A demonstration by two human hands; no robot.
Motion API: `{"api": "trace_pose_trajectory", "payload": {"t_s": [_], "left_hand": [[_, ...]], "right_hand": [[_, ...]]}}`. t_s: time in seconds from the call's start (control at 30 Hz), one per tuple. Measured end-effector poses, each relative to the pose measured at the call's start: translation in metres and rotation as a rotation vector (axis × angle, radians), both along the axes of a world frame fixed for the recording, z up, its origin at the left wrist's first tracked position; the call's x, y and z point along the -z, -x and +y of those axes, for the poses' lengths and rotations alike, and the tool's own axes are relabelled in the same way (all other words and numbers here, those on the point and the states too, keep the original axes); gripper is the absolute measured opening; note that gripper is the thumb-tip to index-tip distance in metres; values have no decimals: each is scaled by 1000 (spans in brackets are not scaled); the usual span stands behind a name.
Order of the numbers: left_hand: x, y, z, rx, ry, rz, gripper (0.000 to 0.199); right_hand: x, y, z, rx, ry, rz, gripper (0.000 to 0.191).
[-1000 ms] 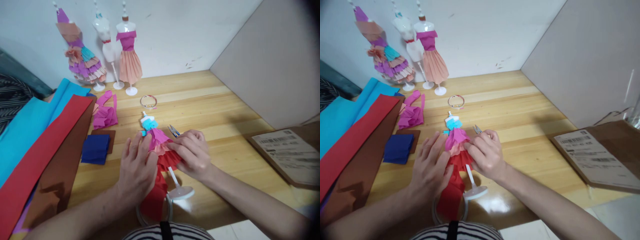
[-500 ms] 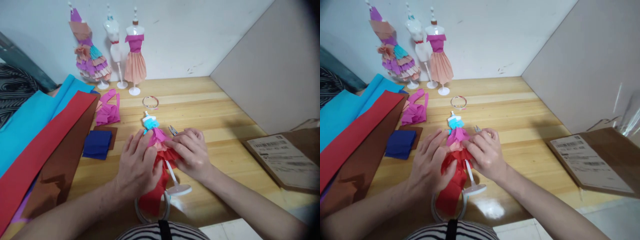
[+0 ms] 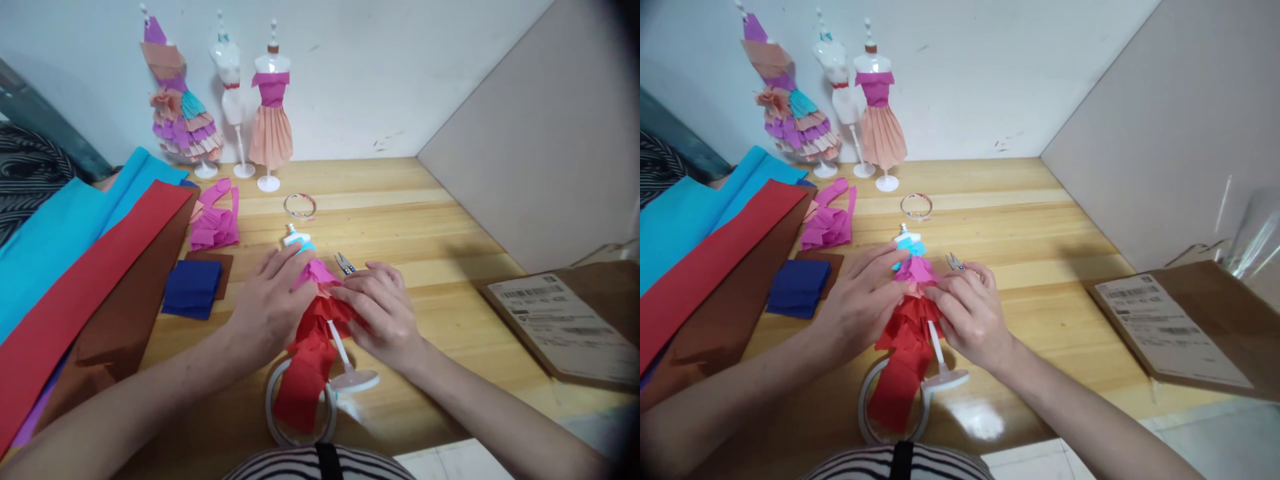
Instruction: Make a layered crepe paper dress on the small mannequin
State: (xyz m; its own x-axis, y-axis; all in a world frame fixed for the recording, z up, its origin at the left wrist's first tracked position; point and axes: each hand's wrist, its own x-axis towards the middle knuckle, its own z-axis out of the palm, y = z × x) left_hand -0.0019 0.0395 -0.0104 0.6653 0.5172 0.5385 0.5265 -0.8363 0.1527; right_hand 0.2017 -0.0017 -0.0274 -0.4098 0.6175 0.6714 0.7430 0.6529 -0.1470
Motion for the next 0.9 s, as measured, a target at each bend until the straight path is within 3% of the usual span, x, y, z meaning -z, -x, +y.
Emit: {"api": "trace_pose_trajectory", "payload": {"t_s": [0.17,0.27,0.7,0.9], "left_hand": [[-6,-2,6,22,32,-20,12],[-7,-5,9,41,68,-23,12],[-9,-11,23,-34,109,-116,11],[-9,-12,18,13,100,-131,14]], "right_hand": [[1,1,-3,-12,-96,17,24],[0,2,-3,-59,-152,-17,16],[8,-6,-9,-89,-114,-4,15],[4,-1,-8,-108,-109,9,12]]}}
